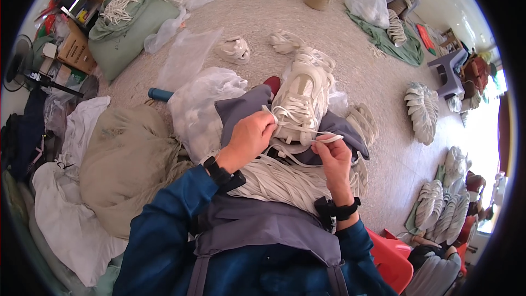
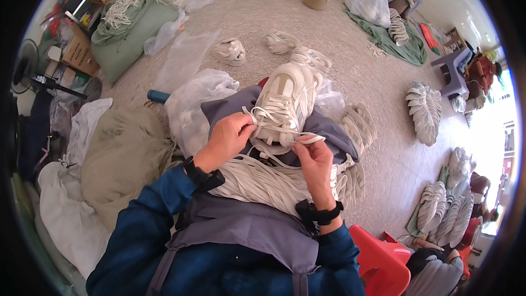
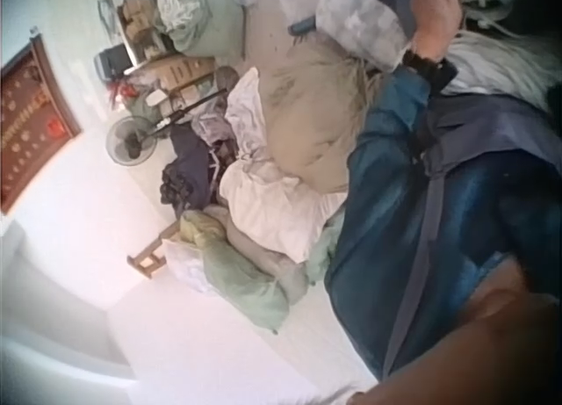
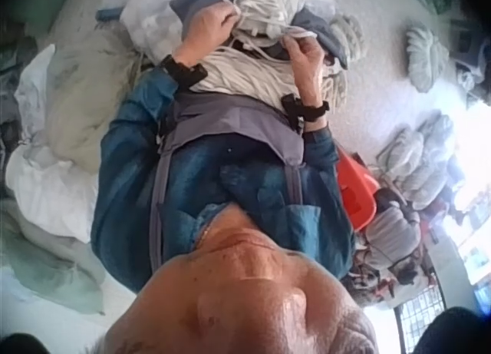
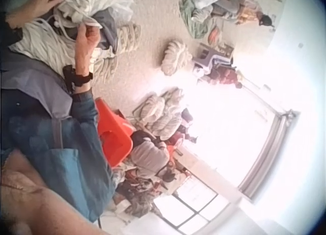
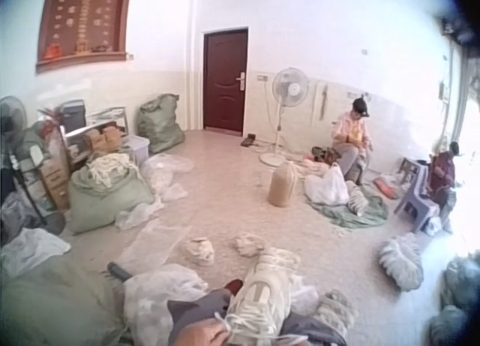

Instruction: Threading and securing shoelaces on newly manufactured sneakers in a shoe production line.

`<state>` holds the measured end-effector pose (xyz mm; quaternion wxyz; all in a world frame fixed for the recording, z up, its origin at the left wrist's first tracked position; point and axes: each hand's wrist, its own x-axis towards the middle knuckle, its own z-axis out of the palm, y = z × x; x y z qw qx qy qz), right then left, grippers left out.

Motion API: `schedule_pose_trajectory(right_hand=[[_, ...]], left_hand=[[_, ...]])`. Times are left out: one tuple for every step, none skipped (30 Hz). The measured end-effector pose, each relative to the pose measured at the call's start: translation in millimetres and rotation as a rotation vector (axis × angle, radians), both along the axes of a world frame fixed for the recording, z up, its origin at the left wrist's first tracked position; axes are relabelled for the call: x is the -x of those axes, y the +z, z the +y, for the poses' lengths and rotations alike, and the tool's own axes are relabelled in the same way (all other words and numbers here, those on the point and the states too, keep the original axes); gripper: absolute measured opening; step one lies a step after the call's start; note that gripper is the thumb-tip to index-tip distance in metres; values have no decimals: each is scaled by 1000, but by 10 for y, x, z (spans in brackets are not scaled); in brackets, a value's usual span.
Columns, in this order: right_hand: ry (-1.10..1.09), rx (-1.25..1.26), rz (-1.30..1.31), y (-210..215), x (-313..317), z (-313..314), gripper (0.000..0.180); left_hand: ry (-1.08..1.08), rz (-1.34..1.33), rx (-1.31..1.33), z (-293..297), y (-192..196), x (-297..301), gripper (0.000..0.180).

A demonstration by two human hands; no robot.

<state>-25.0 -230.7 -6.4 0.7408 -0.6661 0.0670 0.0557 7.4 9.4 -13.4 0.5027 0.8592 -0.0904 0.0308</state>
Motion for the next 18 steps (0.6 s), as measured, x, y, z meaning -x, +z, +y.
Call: schedule_pose_trajectory(right_hand=[[6,9,-15,-37,-10,23,12],[-5,30,-54,-74,-24,43,12],[-12,29,-54,-84,-41,58,12],[-30,51,-52,-88,-60,71,11],[-47,73,-50,-95,-82,80,10],[-54,73,-51,-108,-103,89,10],[-37,95,-87,-124,-123,95,10],[-21,119,-123,-137,-138,101,9],[-28,121,-121,-145,-151,106,9],[-33,167,-140,-152,-163,110,9],[-32,210,-159,-154,-170,119,9],[-32,209,-159,-159,-174,122,9],[-43,195,-164,-164,-177,123,9],[-56,184,-170,-171,-182,121,9],[-57,186,-171,-183,-185,119,9],[-65,178,-163,-195,-188,117,9],[-70,168,-155,-192,-193,133,9],[-69,167,-155,-173,-186,148,9]], left_hand=[[-10,-149,-164,-16,22,23,8],[-19,-300,-328,-25,49,36,10],[-26,-302,-328,-33,71,33,10],[-28,-295,-346,-42,89,30,11],[-29,-289,-365,-49,108,25,12],[-36,-291,-364,-38,132,25,12],[-56,-256,-388,-15,160,28,12],[-76,-219,-411,-15,204,30,12],[-83,-220,-409,-35,251,49,12],[-134,-107,-291,-58,309,84,13],[-178,8,-176,-68,346,124,15],[-179,8,-176,-103,344,146,15],[-229,117,-49,-165,337,161,19],[-281,224,80,-225,322,165,24],[-283,223,81,-272,292,167,24],[-284,208,114,-316,244,166,30],[-282,195,145,-341,195,168,36],[-280,194,144,-353,150,169,36]])
